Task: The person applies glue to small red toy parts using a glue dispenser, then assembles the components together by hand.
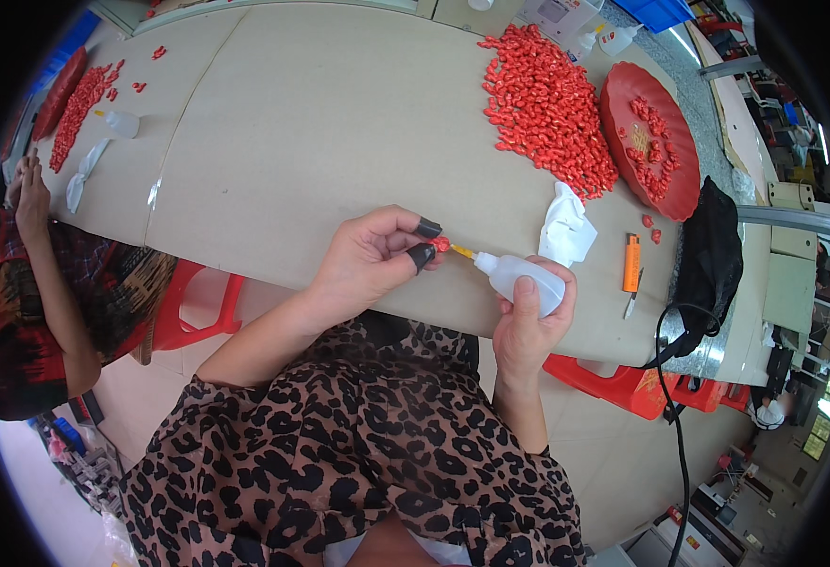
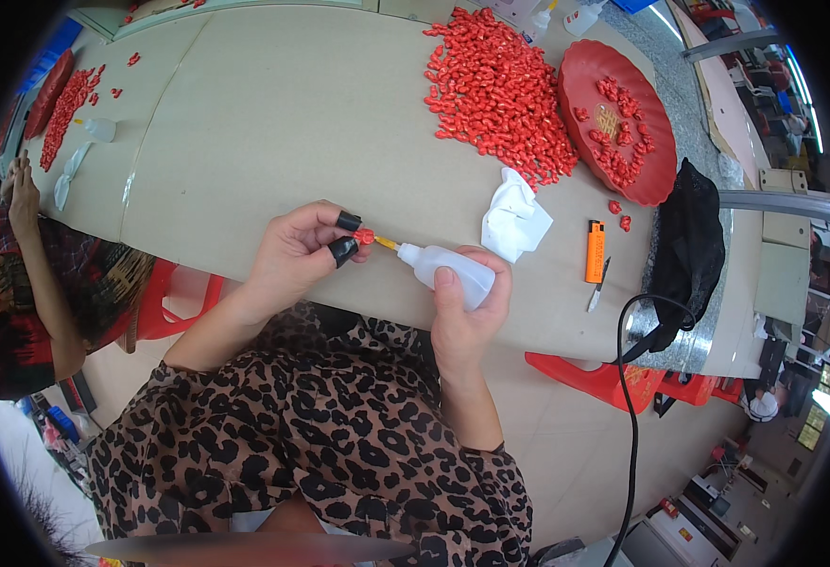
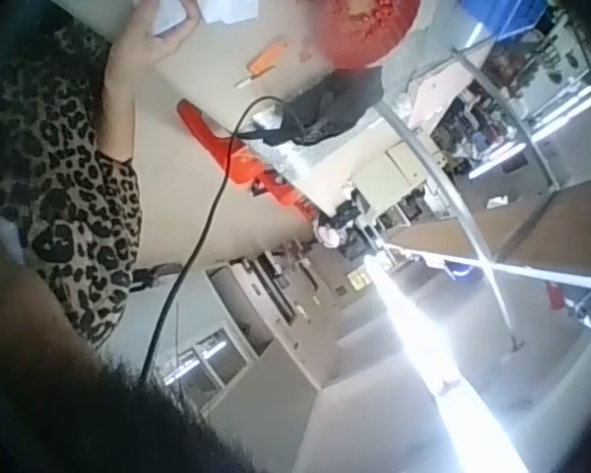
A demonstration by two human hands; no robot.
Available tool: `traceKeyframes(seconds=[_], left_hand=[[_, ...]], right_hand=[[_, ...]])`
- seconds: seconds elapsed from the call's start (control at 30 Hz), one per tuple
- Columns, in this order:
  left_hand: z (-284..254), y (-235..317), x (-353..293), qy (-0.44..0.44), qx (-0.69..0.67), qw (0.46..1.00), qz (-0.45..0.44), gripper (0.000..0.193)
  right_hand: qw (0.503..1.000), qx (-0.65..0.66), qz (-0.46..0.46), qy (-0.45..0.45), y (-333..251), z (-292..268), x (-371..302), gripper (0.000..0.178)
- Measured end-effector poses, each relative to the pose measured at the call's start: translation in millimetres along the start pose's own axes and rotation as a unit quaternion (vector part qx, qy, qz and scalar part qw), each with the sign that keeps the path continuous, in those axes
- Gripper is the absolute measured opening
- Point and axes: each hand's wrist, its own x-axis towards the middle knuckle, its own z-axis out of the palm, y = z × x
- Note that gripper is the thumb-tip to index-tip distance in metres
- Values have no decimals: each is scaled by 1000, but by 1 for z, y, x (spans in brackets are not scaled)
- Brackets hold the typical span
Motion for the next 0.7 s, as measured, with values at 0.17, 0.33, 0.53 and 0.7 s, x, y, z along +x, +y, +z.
traceKeyframes(seconds=[0.17,0.33,0.53,0.7], left_hand=[[-1,-3,0,-1,0,1000,6,21],[-1,-5,0,-4,10,999,33,23],[-1,-5,0,-9,15,999,45,24],[-2,-3,0,-14,10,999,46,24]], right_hand=[[1000,-23,-18,0,1,-4,0,24],[992,-93,-79,-27,3,-9,0,24],[992,-98,-77,-27,3,-9,0,24],[998,-49,-35,-14,-2,-4,-1,23]])
